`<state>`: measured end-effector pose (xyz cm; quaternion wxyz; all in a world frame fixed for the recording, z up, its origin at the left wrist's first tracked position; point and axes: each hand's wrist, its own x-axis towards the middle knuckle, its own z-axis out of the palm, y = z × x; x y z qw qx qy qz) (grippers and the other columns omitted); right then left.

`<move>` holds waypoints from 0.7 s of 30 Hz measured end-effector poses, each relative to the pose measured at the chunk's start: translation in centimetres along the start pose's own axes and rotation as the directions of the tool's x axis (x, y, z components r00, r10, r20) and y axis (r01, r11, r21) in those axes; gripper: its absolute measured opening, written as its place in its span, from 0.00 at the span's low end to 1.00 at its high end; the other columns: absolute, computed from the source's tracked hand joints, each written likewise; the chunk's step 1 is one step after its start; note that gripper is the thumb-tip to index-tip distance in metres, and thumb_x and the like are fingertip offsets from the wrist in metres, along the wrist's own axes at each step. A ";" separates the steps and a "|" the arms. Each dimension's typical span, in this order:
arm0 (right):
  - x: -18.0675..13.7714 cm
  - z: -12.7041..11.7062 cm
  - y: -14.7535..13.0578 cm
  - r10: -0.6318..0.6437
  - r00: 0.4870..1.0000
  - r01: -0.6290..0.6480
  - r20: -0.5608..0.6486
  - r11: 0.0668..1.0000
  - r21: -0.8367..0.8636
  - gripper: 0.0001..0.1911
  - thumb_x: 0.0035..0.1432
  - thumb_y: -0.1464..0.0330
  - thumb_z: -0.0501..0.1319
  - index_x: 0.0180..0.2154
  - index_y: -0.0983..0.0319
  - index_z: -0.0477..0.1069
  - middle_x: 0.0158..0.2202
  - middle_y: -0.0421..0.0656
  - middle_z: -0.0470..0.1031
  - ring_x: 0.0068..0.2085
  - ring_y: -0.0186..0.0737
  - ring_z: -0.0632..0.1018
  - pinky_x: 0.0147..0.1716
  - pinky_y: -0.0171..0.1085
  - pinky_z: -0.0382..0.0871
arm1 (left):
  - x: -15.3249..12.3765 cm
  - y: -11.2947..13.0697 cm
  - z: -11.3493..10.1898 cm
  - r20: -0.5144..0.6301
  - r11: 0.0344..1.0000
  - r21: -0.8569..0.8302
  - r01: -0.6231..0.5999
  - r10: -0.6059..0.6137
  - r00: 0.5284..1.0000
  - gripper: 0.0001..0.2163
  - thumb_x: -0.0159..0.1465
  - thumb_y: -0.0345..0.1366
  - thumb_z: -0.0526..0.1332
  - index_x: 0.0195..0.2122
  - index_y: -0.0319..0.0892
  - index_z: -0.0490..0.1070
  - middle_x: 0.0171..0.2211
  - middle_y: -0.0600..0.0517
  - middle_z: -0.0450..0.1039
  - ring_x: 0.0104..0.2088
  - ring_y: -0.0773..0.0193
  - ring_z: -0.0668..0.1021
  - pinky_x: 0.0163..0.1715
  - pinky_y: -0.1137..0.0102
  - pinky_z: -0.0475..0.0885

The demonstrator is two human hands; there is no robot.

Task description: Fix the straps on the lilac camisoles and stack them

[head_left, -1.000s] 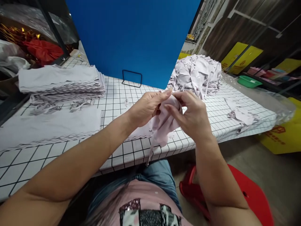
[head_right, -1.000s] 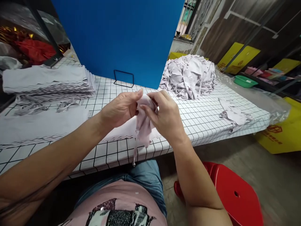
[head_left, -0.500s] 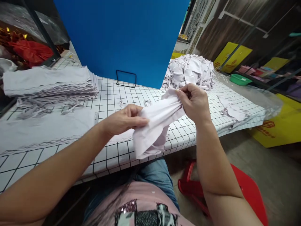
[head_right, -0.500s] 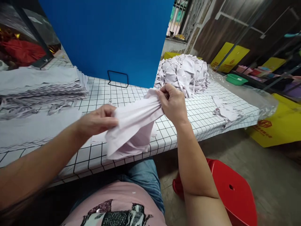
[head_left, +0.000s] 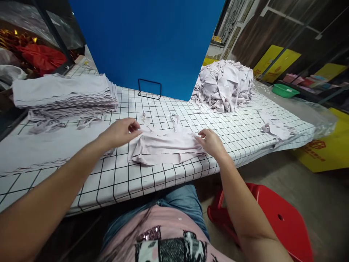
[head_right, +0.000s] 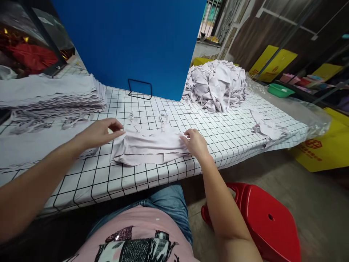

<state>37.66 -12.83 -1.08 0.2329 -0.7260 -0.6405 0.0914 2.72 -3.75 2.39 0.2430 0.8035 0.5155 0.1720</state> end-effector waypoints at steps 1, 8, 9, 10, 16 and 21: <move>-0.8 0.2 0.5 -0.076 0.997 0.076 0.005 0.996 0.053 0.14 0.61 0.58 0.61 0.42 0.61 0.71 0.43 0.48 0.72 0.37 0.40 0.74 0.36 0.41 0.70 | -1.0 -0.4 0.9 0.012 1.000 0.019 -0.007 0.007 1.000 0.17 0.57 0.51 0.62 0.38 0.42 0.72 0.37 0.47 0.76 0.36 0.57 0.76 0.34 0.68 0.69; -3.9 0.3 2.9 -0.360 0.924 0.344 0.127 0.930 0.128 0.16 0.59 0.60 0.65 0.47 0.58 0.72 0.45 0.48 0.69 0.46 0.46 0.73 0.47 0.46 0.71 | -6.6 -0.7 5.2 -0.043 0.986 0.136 -0.099 0.106 0.993 0.19 0.59 0.52 0.62 0.41 0.41 0.67 0.42 0.46 0.71 0.40 0.55 0.75 0.37 0.63 0.71; -3.8 0.4 3.1 -0.347 0.931 0.332 0.109 0.933 0.138 0.13 0.60 0.61 0.63 0.46 0.58 0.72 0.44 0.48 0.69 0.45 0.45 0.73 0.46 0.45 0.71 | -6.6 -0.5 5.6 -0.057 0.978 0.169 -0.123 0.134 0.989 0.19 0.60 0.51 0.62 0.42 0.41 0.67 0.42 0.46 0.71 0.41 0.54 0.75 0.38 0.63 0.71; -3.7 0.6 3.3 -0.336 0.937 0.320 0.093 0.935 0.152 0.11 0.62 0.63 0.61 0.44 0.59 0.72 0.43 0.47 0.70 0.43 0.44 0.74 0.44 0.44 0.72 | -6.5 -0.3 5.9 -0.067 0.968 0.199 -0.152 0.168 0.983 0.18 0.61 0.50 0.62 0.44 0.41 0.67 0.43 0.45 0.70 0.41 0.54 0.75 0.38 0.63 0.71; -3.3 1.9 3.9 -0.344 0.939 0.340 0.004 0.930 0.136 0.07 0.64 0.68 0.56 0.41 0.60 0.73 0.38 0.46 0.72 0.40 0.43 0.75 0.40 0.42 0.71 | -5.6 -0.1 6.4 -0.064 0.912 0.338 -0.234 0.270 0.961 0.10 0.68 0.36 0.51 0.38 0.41 0.71 0.37 0.46 0.74 0.38 0.57 0.75 0.34 0.66 0.70; -3.3 2.1 3.9 -0.335 0.941 0.339 -0.054 0.934 0.113 0.07 0.63 0.70 0.56 0.40 0.61 0.73 0.38 0.46 0.72 0.38 0.42 0.75 0.39 0.41 0.72 | -6.1 -0.4 6.0 0.001 0.897 0.344 -0.279 0.297 0.955 0.12 0.68 0.34 0.49 0.44 0.41 0.71 0.41 0.46 0.73 0.40 0.57 0.75 0.34 0.67 0.71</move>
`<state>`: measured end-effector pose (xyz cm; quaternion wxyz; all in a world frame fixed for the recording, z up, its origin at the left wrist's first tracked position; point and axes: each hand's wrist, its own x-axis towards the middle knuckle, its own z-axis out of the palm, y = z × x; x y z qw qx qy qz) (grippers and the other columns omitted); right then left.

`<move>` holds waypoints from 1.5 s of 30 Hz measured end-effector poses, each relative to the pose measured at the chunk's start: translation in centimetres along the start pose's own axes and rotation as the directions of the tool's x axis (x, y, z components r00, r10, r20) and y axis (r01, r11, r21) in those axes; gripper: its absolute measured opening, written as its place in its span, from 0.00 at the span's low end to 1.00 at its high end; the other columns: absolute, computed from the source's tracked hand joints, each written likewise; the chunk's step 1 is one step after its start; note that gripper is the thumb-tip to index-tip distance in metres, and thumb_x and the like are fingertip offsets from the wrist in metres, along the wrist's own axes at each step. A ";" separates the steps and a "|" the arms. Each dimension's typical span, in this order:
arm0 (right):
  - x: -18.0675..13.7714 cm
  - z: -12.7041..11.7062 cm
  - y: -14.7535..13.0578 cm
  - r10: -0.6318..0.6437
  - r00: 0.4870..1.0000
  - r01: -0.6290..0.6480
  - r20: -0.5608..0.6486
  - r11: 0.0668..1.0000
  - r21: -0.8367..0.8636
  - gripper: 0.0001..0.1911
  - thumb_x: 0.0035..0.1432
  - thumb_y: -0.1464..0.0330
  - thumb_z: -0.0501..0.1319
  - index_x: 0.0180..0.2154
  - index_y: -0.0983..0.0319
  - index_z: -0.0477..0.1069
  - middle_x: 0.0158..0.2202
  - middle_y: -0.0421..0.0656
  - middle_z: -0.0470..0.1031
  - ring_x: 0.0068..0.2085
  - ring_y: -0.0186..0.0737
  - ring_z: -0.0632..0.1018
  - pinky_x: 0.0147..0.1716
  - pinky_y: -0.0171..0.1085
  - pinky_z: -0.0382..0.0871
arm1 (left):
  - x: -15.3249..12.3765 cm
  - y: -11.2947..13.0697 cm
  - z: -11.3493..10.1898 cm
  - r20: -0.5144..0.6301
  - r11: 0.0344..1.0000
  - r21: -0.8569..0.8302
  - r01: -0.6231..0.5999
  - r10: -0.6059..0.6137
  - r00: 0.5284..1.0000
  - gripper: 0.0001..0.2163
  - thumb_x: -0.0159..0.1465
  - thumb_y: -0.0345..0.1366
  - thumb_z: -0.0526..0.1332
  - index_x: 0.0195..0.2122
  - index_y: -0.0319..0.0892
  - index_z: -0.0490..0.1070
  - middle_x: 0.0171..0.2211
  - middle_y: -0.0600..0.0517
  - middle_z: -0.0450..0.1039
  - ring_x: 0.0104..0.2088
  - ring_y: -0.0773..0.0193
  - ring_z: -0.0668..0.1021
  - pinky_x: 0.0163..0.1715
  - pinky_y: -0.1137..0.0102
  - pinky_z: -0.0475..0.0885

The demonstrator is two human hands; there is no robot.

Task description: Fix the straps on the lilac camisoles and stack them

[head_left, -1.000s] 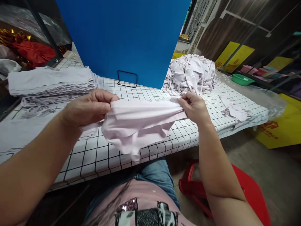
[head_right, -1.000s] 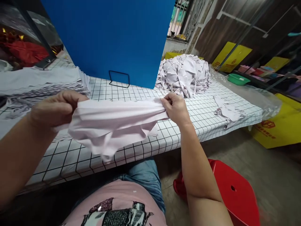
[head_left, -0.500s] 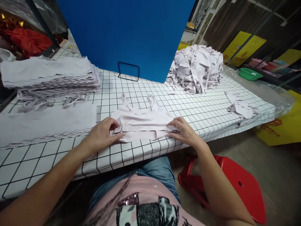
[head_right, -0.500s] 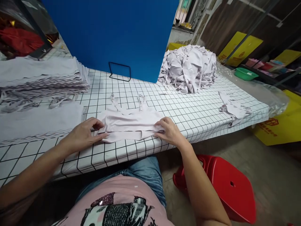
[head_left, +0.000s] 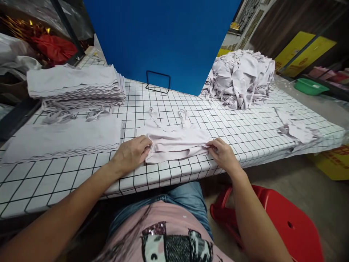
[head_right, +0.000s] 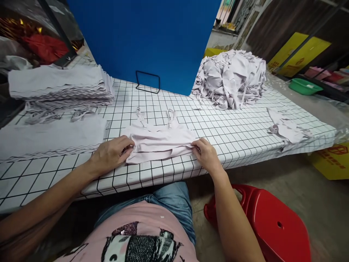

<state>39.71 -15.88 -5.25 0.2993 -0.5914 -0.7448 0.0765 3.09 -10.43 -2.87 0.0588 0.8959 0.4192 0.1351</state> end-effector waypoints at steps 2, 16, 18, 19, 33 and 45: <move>0.0 0.0 0.0 0.007 1.000 -0.007 0.026 1.000 -0.004 0.07 0.63 0.70 0.56 0.40 0.61 0.73 0.38 0.47 0.73 0.39 0.43 0.76 0.40 0.42 0.72 | -0.1 -0.1 -0.5 0.053 0.998 -0.039 -0.057 0.059 0.997 0.14 0.67 0.35 0.51 0.50 0.43 0.70 0.44 0.46 0.71 0.42 0.57 0.74 0.36 0.66 0.72; -1.1 -1.5 0.4 0.041 0.992 -0.041 0.121 0.999 -0.003 0.09 0.64 0.64 0.58 0.42 0.59 0.73 0.40 0.48 0.73 0.41 0.45 0.76 0.42 0.44 0.72 | 0.6 -0.6 0.2 0.029 0.991 -0.044 -0.125 0.127 0.992 0.14 0.68 0.35 0.51 0.43 0.41 0.76 0.40 0.45 0.75 0.40 0.58 0.77 0.35 0.68 0.73; -1.0 -1.4 0.3 0.048 0.994 -0.046 0.102 0.999 -0.029 0.08 0.64 0.64 0.57 0.40 0.59 0.73 0.39 0.48 0.73 0.40 0.45 0.76 0.41 0.44 0.72 | 0.7 -0.4 -0.1 -0.028 0.992 -0.085 -0.090 0.088 0.996 0.14 0.68 0.35 0.50 0.42 0.41 0.76 0.38 0.46 0.77 0.38 0.60 0.78 0.36 0.68 0.73; -0.9 -1.4 0.2 0.052 0.995 -0.049 0.085 0.998 -0.042 0.08 0.64 0.65 0.57 0.38 0.60 0.73 0.38 0.47 0.73 0.39 0.44 0.75 0.40 0.44 0.72 | 0.8 -0.3 -0.5 -0.053 0.992 -0.115 -0.060 0.054 0.997 0.14 0.69 0.36 0.50 0.41 0.40 0.76 0.36 0.47 0.78 0.36 0.61 0.78 0.35 0.69 0.72; 4.1 -10.0 -3.6 -0.015 0.992 0.057 -0.128 0.941 0.332 0.10 0.61 0.62 0.62 0.43 0.59 0.72 0.34 0.41 0.72 0.34 0.36 0.74 0.34 0.36 0.72 | 6.0 1.6 -15.4 -0.113 0.793 -0.551 0.261 -0.380 0.918 0.11 0.62 0.32 0.61 0.45 0.33 0.74 0.19 0.54 0.72 0.19 0.73 0.71 0.23 0.75 0.69; 5.7 -8.4 -8.4 -0.209 0.914 0.290 0.347 0.936 -0.200 0.19 0.66 0.73 0.50 0.53 0.56 0.71 0.36 0.44 0.69 0.33 0.37 0.71 0.33 0.37 0.67 | 6.9 1.4 -18.3 -0.102 0.779 -0.495 0.385 -0.492 0.865 0.10 0.62 0.32 0.60 0.42 0.32 0.73 0.19 0.56 0.70 0.18 0.74 0.72 0.29 0.66 0.74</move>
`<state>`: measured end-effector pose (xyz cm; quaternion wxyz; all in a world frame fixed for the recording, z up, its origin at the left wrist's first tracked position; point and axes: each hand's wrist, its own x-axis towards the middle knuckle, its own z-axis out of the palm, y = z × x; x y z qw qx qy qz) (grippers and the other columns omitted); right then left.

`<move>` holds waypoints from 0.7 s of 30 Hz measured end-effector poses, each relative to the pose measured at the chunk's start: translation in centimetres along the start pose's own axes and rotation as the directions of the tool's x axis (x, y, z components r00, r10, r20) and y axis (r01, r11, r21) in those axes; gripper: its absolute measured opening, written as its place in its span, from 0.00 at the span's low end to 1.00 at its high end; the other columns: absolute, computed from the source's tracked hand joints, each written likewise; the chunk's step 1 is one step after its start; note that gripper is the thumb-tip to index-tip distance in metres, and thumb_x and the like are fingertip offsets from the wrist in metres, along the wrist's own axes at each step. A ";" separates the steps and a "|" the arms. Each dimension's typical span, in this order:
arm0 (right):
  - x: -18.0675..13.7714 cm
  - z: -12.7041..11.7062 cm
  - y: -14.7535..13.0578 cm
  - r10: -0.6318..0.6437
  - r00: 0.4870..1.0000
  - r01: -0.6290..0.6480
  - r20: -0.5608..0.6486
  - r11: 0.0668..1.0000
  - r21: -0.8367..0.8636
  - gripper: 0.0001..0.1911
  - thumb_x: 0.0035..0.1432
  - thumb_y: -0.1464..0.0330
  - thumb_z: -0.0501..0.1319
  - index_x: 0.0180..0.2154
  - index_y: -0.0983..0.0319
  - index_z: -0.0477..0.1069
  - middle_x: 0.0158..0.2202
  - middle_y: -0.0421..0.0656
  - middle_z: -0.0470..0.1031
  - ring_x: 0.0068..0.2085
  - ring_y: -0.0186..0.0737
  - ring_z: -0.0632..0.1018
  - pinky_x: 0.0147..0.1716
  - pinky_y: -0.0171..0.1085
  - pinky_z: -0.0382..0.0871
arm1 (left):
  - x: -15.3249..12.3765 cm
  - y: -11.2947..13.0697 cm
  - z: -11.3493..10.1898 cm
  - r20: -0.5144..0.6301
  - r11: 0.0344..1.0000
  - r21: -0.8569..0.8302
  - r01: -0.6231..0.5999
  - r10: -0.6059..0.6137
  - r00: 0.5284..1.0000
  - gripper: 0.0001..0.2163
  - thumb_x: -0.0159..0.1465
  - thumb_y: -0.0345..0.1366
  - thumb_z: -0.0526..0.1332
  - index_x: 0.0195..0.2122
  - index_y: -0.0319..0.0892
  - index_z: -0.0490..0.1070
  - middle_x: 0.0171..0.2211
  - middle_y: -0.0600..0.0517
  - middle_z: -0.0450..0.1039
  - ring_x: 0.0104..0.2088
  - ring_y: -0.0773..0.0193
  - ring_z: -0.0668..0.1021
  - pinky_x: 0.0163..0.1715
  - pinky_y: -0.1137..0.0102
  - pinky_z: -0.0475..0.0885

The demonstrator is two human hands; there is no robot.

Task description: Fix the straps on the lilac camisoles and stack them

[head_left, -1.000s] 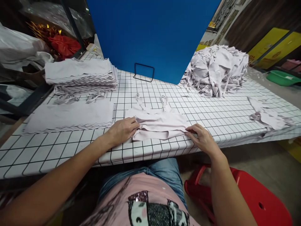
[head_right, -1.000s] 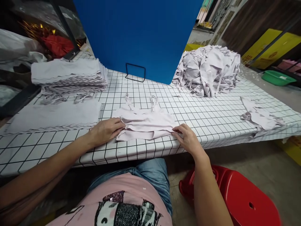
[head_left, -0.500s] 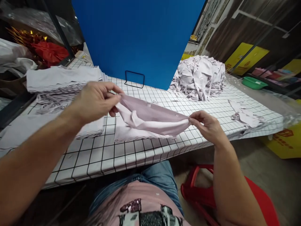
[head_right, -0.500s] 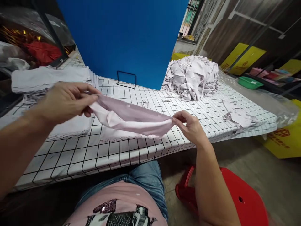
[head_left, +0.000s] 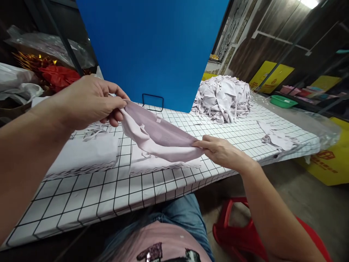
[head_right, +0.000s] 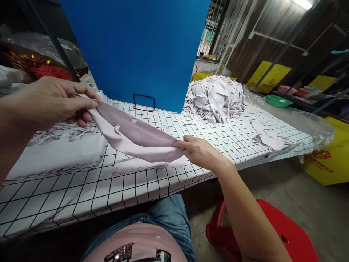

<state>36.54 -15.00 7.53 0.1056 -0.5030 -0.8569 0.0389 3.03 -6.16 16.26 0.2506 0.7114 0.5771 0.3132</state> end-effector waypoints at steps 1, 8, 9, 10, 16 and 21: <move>0.3 0.3 -0.1 -0.009 1.000 0.009 0.011 0.999 -0.050 0.18 0.64 0.75 0.50 0.50 0.59 0.73 0.35 0.44 0.70 0.33 0.37 0.71 0.33 0.37 0.67 | 0.0 0.0 0.0 0.003 1.000 0.003 0.009 -0.009 1.000 0.10 0.63 0.31 0.59 0.43 0.32 0.73 0.19 0.55 0.70 0.19 0.74 0.73 0.30 0.66 0.75; -0.6 -1.1 0.3 -0.066 0.994 0.064 0.092 0.997 0.031 0.05 0.61 0.67 0.58 0.36 0.61 0.70 0.39 0.46 0.70 0.37 0.40 0.72 0.37 0.40 0.68 | 1.2 -1.4 -1.1 -0.162 0.967 0.229 0.113 -0.077 0.984 0.11 0.59 0.29 0.58 0.42 0.37 0.75 0.22 0.56 0.72 0.27 0.64 0.80 0.37 0.61 0.78; -1.1 -1.3 0.4 -0.061 0.994 0.056 0.088 0.997 0.054 0.07 0.61 0.64 0.60 0.35 0.61 0.70 0.40 0.46 0.70 0.37 0.41 0.72 0.38 0.40 0.68 | 1.4 -1.9 -1.3 -0.191 0.956 0.260 0.134 -0.085 0.978 0.11 0.57 0.28 0.59 0.41 0.38 0.75 0.21 0.56 0.72 0.27 0.62 0.81 0.37 0.61 0.78; -1.4 -1.5 0.6 -0.048 0.996 0.043 0.076 0.997 0.069 0.10 0.62 0.61 0.60 0.34 0.61 0.70 0.39 0.46 0.71 0.38 0.41 0.72 0.38 0.40 0.68 | 1.6 -2.4 -1.4 -0.204 0.954 0.262 0.148 -0.095 0.974 0.11 0.56 0.28 0.59 0.40 0.39 0.75 0.21 0.56 0.73 0.27 0.61 0.81 0.37 0.61 0.79; -0.1 -1.3 -1.2 -0.006 0.986 0.039 -0.168 0.980 0.193 0.08 0.64 0.62 0.59 0.41 0.59 0.70 0.42 0.45 0.72 0.40 0.40 0.74 0.39 0.40 0.69 | 0.9 -1.6 -0.1 -0.047 0.990 0.132 0.044 -0.038 0.998 0.09 0.55 0.27 0.57 0.35 0.37 0.74 0.24 0.50 0.77 0.23 0.63 0.79 0.27 0.69 0.76; 4.3 -0.6 -4.9 -0.117 0.939 0.216 -0.323 0.932 0.290 0.06 0.63 0.66 0.61 0.42 0.59 0.69 0.42 0.44 0.72 0.44 0.39 0.74 0.43 0.40 0.71 | 0.0 1.7 0.7 -0.086 0.982 0.165 -0.092 0.107 0.991 0.08 0.54 0.29 0.57 0.33 0.37 0.75 0.23 0.51 0.77 0.22 0.62 0.79 0.24 0.69 0.76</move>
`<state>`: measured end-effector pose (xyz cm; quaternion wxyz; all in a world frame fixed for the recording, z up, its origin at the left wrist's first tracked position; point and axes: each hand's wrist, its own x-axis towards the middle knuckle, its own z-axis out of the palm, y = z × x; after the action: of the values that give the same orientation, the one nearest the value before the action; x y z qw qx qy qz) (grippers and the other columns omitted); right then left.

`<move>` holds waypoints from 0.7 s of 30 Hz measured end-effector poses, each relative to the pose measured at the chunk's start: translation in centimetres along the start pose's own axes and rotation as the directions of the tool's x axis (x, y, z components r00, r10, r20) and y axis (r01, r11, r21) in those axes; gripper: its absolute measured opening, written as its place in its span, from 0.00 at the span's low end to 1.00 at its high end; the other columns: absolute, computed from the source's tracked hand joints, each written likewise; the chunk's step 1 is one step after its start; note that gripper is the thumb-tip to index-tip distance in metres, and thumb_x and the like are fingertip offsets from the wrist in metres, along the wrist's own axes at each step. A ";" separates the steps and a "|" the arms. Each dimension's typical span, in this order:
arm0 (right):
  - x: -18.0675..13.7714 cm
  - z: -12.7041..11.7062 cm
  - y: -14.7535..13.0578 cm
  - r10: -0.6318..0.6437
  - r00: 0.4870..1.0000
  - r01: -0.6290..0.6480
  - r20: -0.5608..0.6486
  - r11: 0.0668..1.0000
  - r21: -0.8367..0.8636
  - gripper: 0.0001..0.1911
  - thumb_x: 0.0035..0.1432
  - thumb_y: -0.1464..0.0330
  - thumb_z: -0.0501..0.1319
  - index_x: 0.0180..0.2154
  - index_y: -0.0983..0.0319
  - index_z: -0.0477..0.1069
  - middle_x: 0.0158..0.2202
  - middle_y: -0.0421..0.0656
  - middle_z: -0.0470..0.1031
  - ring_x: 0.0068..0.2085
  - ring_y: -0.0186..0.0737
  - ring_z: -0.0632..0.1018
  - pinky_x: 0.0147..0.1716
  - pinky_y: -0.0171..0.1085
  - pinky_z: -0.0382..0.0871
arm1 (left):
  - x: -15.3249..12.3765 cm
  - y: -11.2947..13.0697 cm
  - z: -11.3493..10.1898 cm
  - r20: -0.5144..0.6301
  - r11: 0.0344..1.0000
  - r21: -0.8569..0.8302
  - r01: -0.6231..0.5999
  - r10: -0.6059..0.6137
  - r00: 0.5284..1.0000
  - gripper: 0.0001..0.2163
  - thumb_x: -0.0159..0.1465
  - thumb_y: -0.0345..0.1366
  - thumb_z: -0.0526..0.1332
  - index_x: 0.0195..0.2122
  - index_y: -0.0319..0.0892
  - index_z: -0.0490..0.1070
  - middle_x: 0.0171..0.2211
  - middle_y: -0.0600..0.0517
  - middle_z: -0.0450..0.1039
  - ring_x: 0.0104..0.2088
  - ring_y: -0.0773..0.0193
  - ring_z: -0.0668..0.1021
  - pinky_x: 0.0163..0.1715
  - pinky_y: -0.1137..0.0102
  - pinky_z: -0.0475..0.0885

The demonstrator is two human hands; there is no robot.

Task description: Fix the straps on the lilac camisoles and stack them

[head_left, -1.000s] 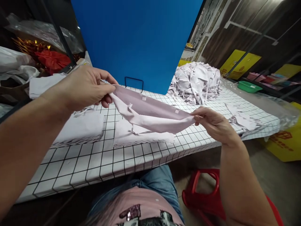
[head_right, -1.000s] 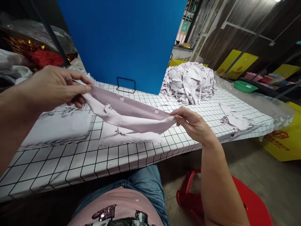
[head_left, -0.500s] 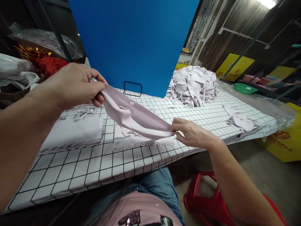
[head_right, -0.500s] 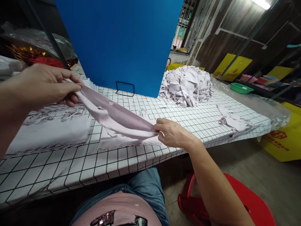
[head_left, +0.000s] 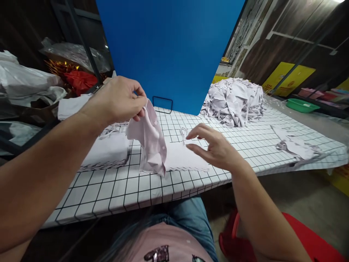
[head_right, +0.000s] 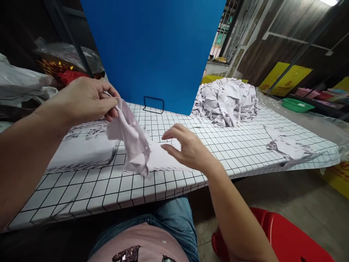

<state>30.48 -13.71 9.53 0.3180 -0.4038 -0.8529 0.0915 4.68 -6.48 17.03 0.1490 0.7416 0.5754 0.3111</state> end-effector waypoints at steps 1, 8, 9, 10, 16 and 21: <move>0.6 0.9 -0.3 -0.019 1.000 0.018 0.010 1.000 0.026 0.07 0.64 0.66 0.60 0.44 0.59 0.69 0.44 0.44 0.73 0.44 0.39 0.75 0.43 0.40 0.71 | -0.1 0.5 -0.2 -0.018 1.000 0.002 -0.025 0.025 1.000 0.08 0.54 0.29 0.57 0.33 0.37 0.75 0.23 0.51 0.77 0.22 0.63 0.79 0.25 0.68 0.76; 0.0 8.5 0.9 0.092 0.983 -0.076 0.160 0.992 -0.103 0.18 0.63 0.63 0.61 0.52 0.63 0.67 0.47 0.51 0.74 0.47 0.50 0.75 0.43 0.50 0.70 | -0.7 2.1 -2.2 -0.218 0.972 -0.065 -0.225 0.206 0.954 0.07 0.57 0.26 0.57 0.30 0.36 0.75 0.20 0.54 0.74 0.21 0.67 0.78 0.22 0.72 0.75; -0.6 9.3 1.2 0.124 0.975 -0.106 0.183 0.989 -0.104 0.16 0.62 0.63 0.61 0.50 0.62 0.68 0.46 0.51 0.75 0.47 0.50 0.75 0.44 0.50 0.70 | -0.7 2.0 -2.2 -0.247 0.965 -0.073 -0.251 0.227 0.942 0.07 0.57 0.26 0.56 0.30 0.36 0.75 0.20 0.54 0.74 0.21 0.67 0.78 0.22 0.73 0.75; -1.1 9.9 1.4 0.148 0.970 -0.137 0.194 0.988 -0.067 0.14 0.63 0.62 0.61 0.48 0.62 0.69 0.46 0.50 0.75 0.46 0.49 0.75 0.44 0.50 0.70 | -0.6 1.9 -2.1 -0.259 0.960 -0.079 -0.267 0.239 0.936 0.08 0.57 0.25 0.56 0.31 0.36 0.75 0.21 0.54 0.74 0.22 0.66 0.79 0.22 0.73 0.75; -1.6 12.2 -0.5 0.395 0.907 -0.422 0.147 0.835 0.355 0.32 0.56 0.48 0.62 0.56 0.59 0.64 0.51 0.50 0.72 0.46 0.47 0.76 0.43 0.47 0.73 | -0.1 1.1 -0.5 -0.219 0.959 -0.118 -0.256 0.226 0.949 0.08 0.59 0.25 0.55 0.34 0.36 0.75 0.23 0.52 0.76 0.23 0.67 0.79 0.24 0.74 0.75; 0.8 13.7 -3.1 0.515 0.857 -0.448 -0.025 0.768 0.457 0.44 0.50 0.45 0.65 0.62 0.58 0.56 0.58 0.53 0.65 0.49 0.51 0.74 0.45 0.49 0.73 | -0.1 2.0 -0.3 -0.209 0.946 -0.109 -0.304 0.277 0.938 0.07 0.59 0.27 0.57 0.32 0.37 0.74 0.23 0.50 0.77 0.21 0.67 0.78 0.21 0.75 0.74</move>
<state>19.71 -13.76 0.44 0.4285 -0.5333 -0.6516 0.3276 5.98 -7.23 18.35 0.0972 0.7730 0.4476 0.4389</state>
